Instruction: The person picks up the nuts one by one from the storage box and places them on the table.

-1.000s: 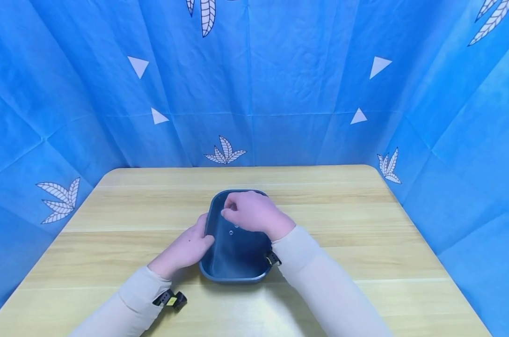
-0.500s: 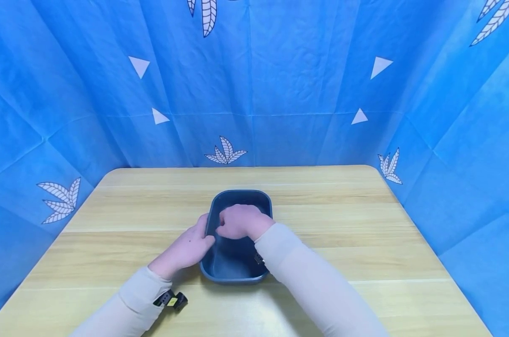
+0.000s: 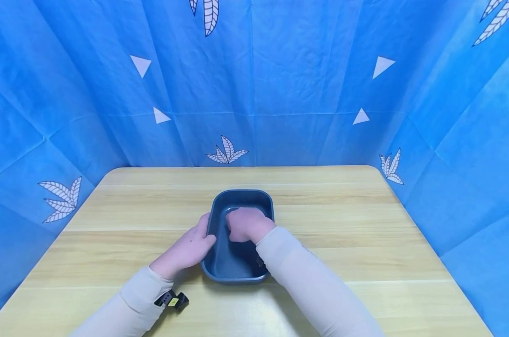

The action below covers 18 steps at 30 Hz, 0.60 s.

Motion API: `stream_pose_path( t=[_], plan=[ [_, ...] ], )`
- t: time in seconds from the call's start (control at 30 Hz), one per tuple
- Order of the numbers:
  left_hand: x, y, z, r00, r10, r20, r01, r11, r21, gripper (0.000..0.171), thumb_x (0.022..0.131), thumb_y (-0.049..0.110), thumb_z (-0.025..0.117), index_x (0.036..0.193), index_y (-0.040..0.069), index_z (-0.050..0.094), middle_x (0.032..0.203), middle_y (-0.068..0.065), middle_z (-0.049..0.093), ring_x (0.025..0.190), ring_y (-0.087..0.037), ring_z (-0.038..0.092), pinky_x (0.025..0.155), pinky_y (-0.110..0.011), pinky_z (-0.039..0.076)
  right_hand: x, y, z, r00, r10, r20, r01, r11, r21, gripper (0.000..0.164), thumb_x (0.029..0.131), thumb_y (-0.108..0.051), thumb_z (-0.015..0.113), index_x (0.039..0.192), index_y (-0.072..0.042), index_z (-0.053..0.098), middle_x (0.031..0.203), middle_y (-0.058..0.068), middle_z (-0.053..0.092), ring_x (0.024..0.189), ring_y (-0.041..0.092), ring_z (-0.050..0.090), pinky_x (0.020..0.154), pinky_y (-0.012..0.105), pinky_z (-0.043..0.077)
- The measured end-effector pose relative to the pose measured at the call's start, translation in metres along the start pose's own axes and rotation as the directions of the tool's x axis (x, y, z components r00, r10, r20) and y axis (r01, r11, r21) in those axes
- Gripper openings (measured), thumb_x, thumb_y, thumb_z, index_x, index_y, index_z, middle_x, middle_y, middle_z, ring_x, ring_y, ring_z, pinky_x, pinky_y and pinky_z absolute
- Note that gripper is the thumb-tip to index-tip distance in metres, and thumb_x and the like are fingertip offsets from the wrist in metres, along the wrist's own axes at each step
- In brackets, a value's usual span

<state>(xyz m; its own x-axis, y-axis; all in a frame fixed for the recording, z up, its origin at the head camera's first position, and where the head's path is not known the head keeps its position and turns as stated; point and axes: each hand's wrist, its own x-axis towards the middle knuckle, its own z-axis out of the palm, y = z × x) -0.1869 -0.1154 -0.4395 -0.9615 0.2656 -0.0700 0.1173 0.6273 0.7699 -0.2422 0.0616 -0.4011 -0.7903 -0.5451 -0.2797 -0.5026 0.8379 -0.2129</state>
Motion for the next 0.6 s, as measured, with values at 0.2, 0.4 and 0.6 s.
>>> stream_pose_path(
  t=[0.2,0.4,0.6],
  plan=[
    [0.0,0.0002,0.0013,1.0,0.023,0.008,-0.022,1.0,-0.017,0.067,0.101,0.018,0.049,0.159,0.004,0.018,0.147,-0.016,0.051,0.117,-0.024,0.058,0.102,-0.052,0.048,0.0008,0.0028,0.003,1.0,-0.01,-0.013,0.009,0.999,-0.03,0.005,0.09,-0.017,0.066,0.086,-0.02,0.066,0.069,-0.006,0.06,0.068,0.013,0.057,0.065,0.028,0.048],
    [0.0011,-0.0006,0.0025,0.998,0.061,0.011,-0.06,0.997,-0.053,0.074,0.1,0.012,0.046,0.162,0.01,0.006,0.156,-0.015,0.041,0.13,-0.028,0.051,0.109,-0.054,0.041,0.0047,0.0069,0.0064,1.0,-0.008,-0.014,0.007,1.0,-0.025,0.01,0.091,-0.015,0.066,0.083,-0.021,0.064,0.069,-0.006,0.06,0.068,0.013,0.057,0.066,0.028,0.048],
    [0.0015,-0.0002,0.002,0.998,0.064,0.003,-0.064,0.996,-0.054,0.073,0.1,0.01,0.045,0.162,0.009,0.006,0.159,-0.015,0.035,0.139,-0.028,0.042,0.113,-0.055,0.036,0.0075,0.0092,0.0059,1.0,-0.028,-0.012,0.027,0.999,-0.039,0.011,0.092,-0.015,0.064,0.083,-0.022,0.065,0.069,-0.007,0.061,0.069,0.013,0.057,0.067,0.028,0.049]
  ],
)
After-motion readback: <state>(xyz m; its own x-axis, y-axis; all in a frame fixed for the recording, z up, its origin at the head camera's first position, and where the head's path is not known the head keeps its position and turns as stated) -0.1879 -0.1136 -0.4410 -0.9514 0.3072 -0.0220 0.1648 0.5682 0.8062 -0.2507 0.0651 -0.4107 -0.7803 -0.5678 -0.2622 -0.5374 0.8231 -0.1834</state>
